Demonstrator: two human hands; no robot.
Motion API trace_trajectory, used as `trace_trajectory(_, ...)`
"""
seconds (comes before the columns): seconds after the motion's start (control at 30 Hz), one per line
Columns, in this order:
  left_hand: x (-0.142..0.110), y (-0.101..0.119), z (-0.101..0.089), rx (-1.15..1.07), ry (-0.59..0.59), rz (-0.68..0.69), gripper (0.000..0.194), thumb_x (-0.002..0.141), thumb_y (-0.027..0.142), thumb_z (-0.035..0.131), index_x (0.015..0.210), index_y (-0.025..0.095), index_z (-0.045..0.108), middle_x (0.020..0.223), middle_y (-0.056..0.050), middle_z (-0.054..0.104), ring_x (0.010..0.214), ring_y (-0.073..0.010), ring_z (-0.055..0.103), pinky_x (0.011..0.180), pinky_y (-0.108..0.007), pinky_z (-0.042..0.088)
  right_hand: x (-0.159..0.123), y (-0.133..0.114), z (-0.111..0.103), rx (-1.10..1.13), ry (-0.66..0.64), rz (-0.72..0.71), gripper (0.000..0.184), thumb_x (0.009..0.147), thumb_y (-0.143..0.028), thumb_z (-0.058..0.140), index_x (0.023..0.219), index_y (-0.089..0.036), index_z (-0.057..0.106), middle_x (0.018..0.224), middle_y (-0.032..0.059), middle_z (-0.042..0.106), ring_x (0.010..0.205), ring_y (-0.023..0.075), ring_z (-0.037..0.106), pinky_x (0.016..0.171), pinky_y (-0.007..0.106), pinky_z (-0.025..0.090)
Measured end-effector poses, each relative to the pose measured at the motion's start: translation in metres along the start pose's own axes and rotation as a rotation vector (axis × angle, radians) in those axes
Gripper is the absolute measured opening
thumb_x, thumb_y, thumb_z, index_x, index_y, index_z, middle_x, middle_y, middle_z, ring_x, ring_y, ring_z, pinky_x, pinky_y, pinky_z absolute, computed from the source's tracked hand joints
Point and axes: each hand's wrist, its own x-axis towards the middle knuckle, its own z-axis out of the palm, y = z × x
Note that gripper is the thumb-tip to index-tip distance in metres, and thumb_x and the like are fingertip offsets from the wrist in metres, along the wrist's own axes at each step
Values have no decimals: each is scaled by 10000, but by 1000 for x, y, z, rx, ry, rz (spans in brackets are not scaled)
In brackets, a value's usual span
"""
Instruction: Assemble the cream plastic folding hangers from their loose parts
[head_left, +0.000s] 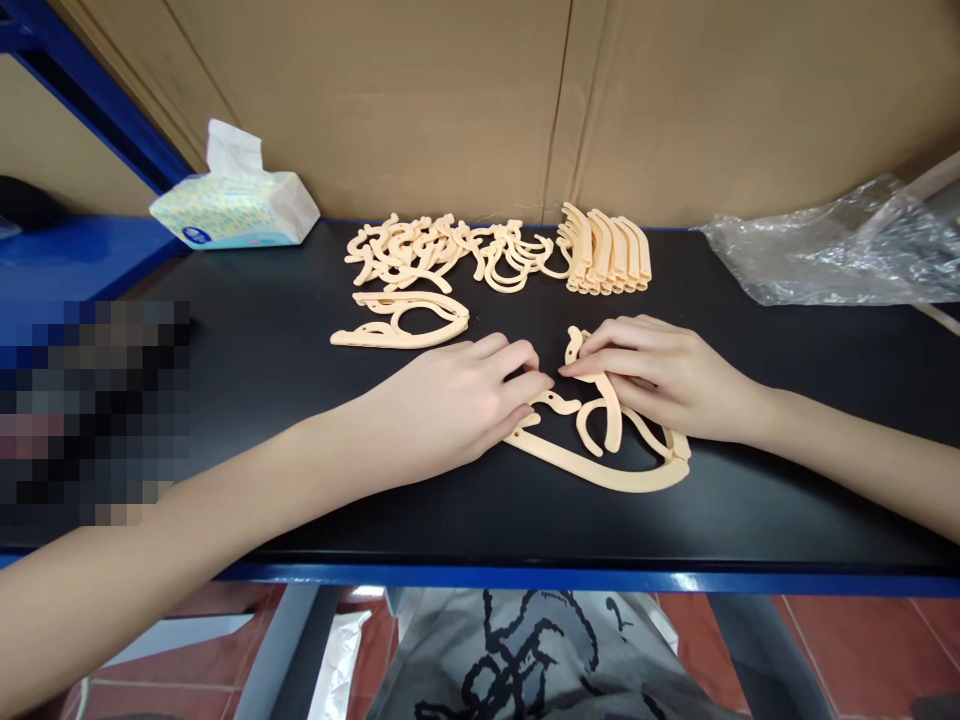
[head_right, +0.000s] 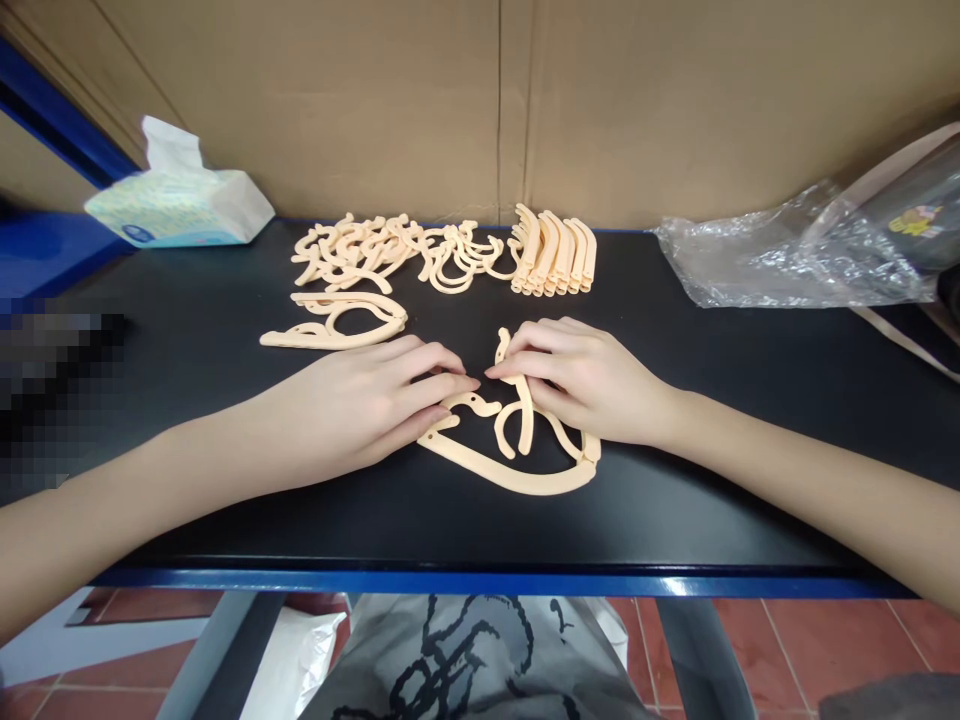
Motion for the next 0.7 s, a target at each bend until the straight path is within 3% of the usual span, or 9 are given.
trace_trajectory(0.7,-4,5,3,82,1,2,335,1023,278,366,1228,132,585,1146,-107,600,959,-222,572,813,-345,472,1,-1,-1,6,-11,29,278,979,-216,432,1092,-225,686,979,67,668,883,191,599,775,362,478)
